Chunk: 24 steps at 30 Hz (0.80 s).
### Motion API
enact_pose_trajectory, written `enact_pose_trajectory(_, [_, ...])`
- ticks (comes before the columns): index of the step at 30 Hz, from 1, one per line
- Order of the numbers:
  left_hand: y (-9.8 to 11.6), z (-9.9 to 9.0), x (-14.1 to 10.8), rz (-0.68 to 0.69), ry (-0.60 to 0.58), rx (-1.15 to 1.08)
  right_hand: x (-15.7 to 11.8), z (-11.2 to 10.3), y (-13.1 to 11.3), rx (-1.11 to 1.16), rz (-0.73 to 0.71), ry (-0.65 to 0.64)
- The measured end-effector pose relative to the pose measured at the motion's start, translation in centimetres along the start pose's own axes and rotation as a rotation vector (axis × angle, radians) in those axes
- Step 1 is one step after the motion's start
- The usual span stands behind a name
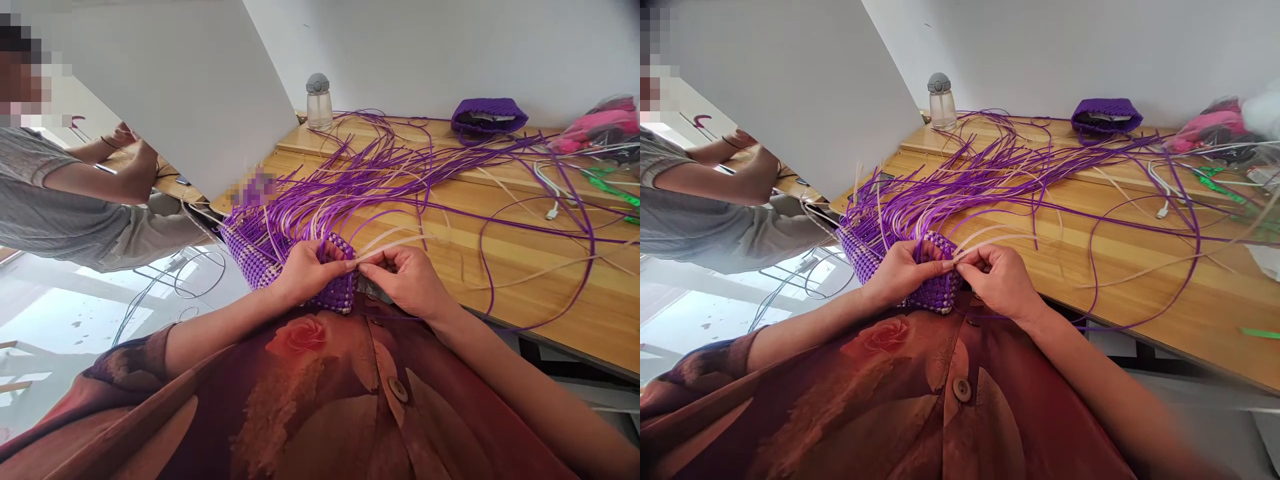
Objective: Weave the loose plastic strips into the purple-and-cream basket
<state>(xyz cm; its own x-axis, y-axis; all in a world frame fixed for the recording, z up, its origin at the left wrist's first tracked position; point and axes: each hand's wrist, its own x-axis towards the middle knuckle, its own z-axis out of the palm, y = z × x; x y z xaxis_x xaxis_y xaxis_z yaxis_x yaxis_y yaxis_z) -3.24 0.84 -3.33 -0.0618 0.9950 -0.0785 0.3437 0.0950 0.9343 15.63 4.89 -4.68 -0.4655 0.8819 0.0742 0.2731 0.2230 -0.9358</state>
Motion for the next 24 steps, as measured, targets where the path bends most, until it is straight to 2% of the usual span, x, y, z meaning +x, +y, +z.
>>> enact_pose_trajectory(4, [-0.3,-0.2,0.2,-0.007,-0.056,0.026,-0.2,-0.2,0.4,0.031,0.032,-0.025])
enact_pose_trajectory(8, [-0.6,-0.1,0.3,-0.062,-0.082,-0.079,-0.4,-0.2,0.4,-0.018,0.008,-0.013])
enact_pose_trajectory(13, [-0.9,0.1,0.1,-0.065,-0.087,-0.16,-0.5,0.0,0.8,0.066,0.11,-0.018])
enact_pose_trajectory(19, [0.0,0.2,-0.1,-0.026,-0.024,-0.023,-0.7,0.2,0.8,0.099,0.096,-0.024])
enact_pose_trajectory(24, [-0.1,0.3,-0.1,-0.003,-0.06,0.043,-1.2,0.1,1.2,0.028,0.053,-0.019])
